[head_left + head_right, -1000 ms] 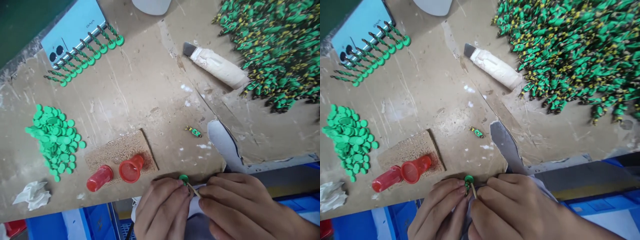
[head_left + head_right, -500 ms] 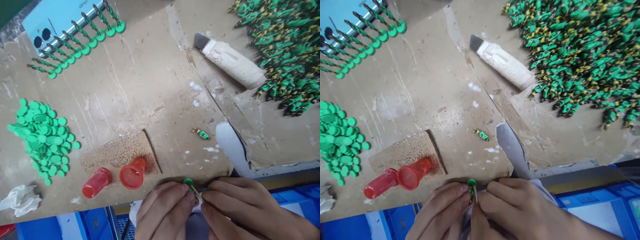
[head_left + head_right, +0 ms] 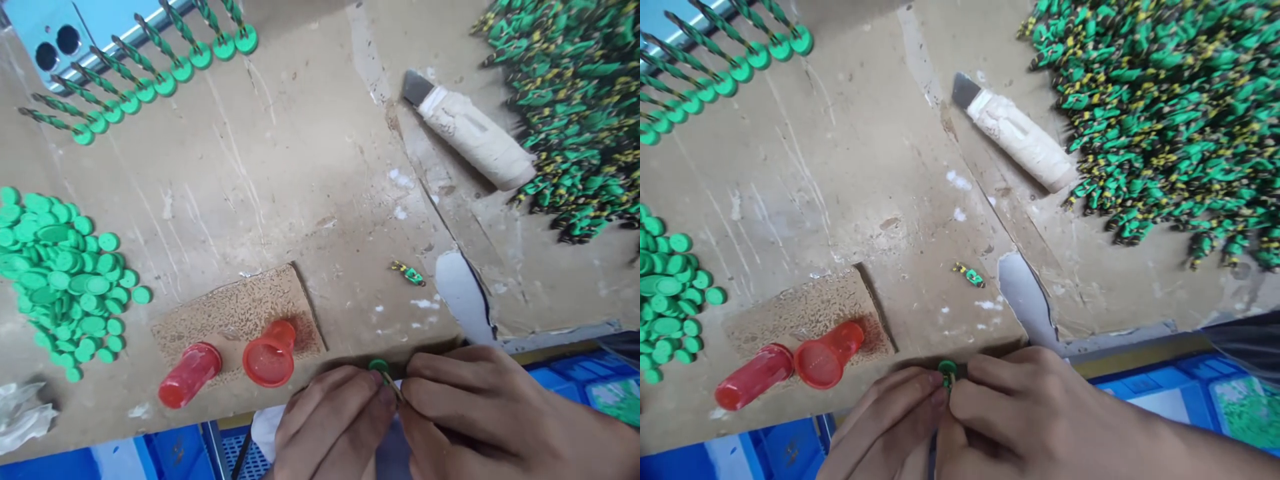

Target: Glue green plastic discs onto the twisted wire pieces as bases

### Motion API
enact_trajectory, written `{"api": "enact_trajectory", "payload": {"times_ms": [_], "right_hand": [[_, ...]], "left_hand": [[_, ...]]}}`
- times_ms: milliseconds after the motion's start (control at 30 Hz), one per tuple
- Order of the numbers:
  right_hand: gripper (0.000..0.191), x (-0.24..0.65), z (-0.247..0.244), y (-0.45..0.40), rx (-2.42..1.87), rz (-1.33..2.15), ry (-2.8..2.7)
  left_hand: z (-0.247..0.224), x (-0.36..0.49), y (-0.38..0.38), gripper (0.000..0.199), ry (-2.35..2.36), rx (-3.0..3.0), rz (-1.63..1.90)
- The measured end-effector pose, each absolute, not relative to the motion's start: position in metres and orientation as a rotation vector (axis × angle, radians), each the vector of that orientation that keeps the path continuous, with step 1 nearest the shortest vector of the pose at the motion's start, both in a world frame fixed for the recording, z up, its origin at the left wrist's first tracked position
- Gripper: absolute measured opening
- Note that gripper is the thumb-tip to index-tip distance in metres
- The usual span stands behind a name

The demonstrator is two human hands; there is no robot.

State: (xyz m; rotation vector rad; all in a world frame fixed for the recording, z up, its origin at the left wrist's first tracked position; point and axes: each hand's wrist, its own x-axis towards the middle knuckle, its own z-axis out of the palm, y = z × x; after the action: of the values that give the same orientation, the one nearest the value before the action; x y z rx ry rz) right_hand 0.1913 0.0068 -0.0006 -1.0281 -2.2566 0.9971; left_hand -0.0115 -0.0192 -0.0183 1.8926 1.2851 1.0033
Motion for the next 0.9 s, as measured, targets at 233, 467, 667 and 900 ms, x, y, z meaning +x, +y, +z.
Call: {"api": "enact_trajectory", "payload": {"times_ms": [233,467,667,900], "right_hand": [[0.036,0.199,-0.01,0.014,-0.818,0.892,-2.263],[0.045,0.201,-0.014,0.003,-0.933,0.696,-2.147],[0.035,0.199,-0.015,0.003,-0.928,0.73,-2.188],[0.027,0.195,-0.008,-0.003,-1.066,0.735,-2.166]], "left_hand": [[-0.011,-0.021,-0.011,0.017,1.184,1.97,0.858],[-0.01,-0.017,-0.012,0.011,1.2,1.985,0.943],[-0.007,-0.019,-0.013,0.013,1.237,1.973,0.899],[-0.009,-0.017,-0.014,0.012,1.272,1.926,0.864]]}}
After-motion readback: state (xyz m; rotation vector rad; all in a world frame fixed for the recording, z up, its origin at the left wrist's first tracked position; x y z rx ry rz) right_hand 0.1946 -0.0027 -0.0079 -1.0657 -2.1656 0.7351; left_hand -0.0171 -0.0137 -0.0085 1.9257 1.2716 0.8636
